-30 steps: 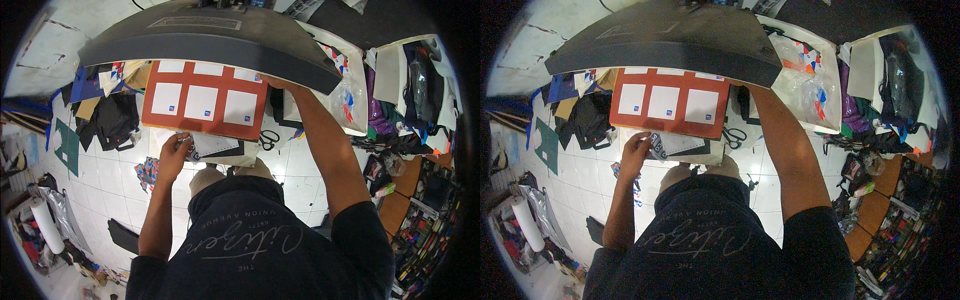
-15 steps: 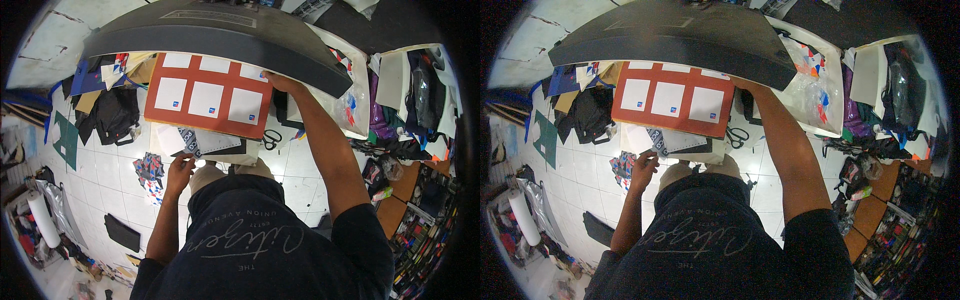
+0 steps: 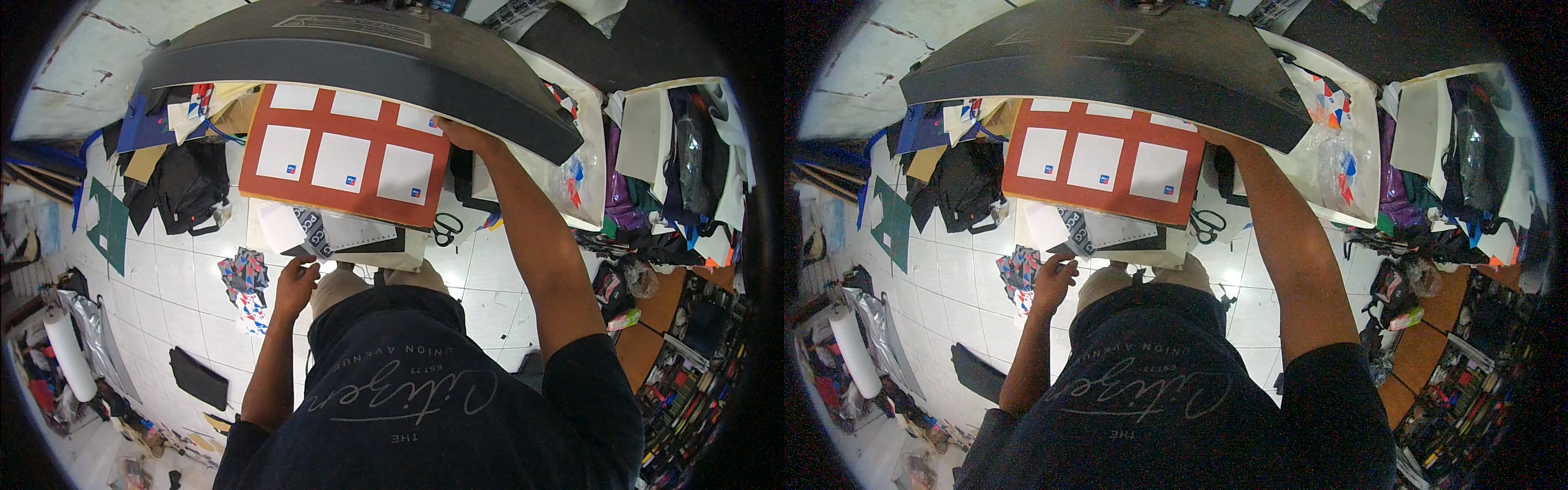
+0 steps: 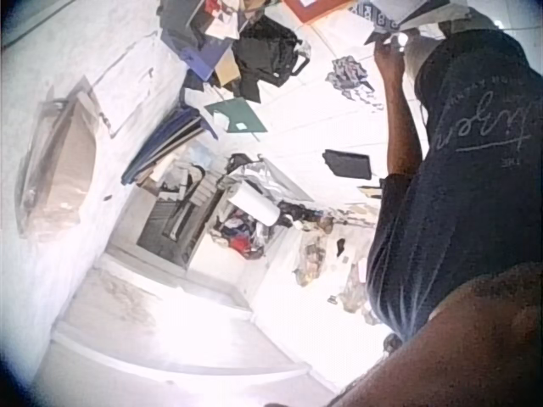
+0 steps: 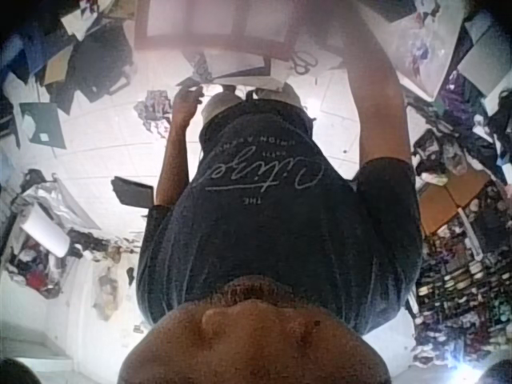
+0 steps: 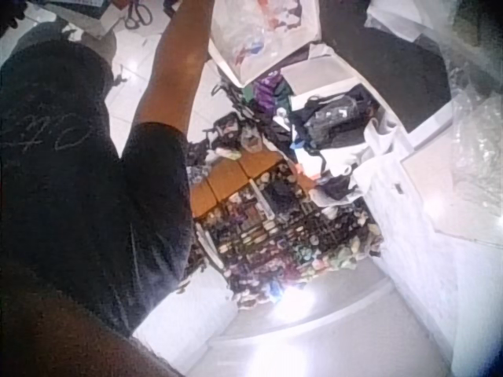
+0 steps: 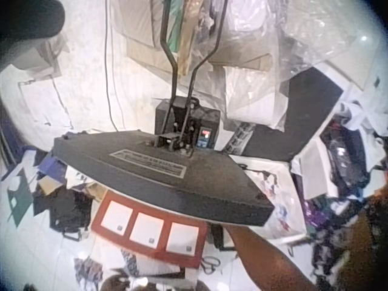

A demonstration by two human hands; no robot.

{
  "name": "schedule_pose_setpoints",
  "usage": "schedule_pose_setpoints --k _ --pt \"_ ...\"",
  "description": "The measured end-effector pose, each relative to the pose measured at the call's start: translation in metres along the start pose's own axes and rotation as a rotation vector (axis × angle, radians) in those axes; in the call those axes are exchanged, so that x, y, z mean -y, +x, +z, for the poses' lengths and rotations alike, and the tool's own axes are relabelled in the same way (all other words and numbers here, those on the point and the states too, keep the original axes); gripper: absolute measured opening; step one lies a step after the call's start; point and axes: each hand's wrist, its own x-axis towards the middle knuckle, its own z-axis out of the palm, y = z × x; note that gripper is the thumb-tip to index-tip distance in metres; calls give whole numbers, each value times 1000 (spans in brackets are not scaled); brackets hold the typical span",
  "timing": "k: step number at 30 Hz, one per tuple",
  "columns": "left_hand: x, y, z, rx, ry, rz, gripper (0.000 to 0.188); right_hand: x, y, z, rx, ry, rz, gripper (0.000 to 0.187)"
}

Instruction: The person positions small labels on a heat press plate, uses shears to cut a strip of different labels into individual pieces, and places them back onto the press for heat transfer.

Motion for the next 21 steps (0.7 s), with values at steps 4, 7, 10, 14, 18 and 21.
schedule_pose_setpoints --k 4,7,10,14,18,21 --pt "1 1 0 2 -20 12 28 -6 3 14 -7 106 17 39" --pt "2 1 -2 -7 7 0 29 -1 -2 13 -56 142 1 37" --pt "2 2 -3 -11 36 -6 30 5 -8 10 -182 141 -56 34" --pt "3 3 -1 -5 13 -10 31 15 -10 3 -260 164 -46 33" --pt "-5 0 0 1 18 16 32 11 -3 -3 -157 53 -38 38" --pt "-2 1 -6 8 39 25 32 -4 5 -3 -329 -153 -93 43"
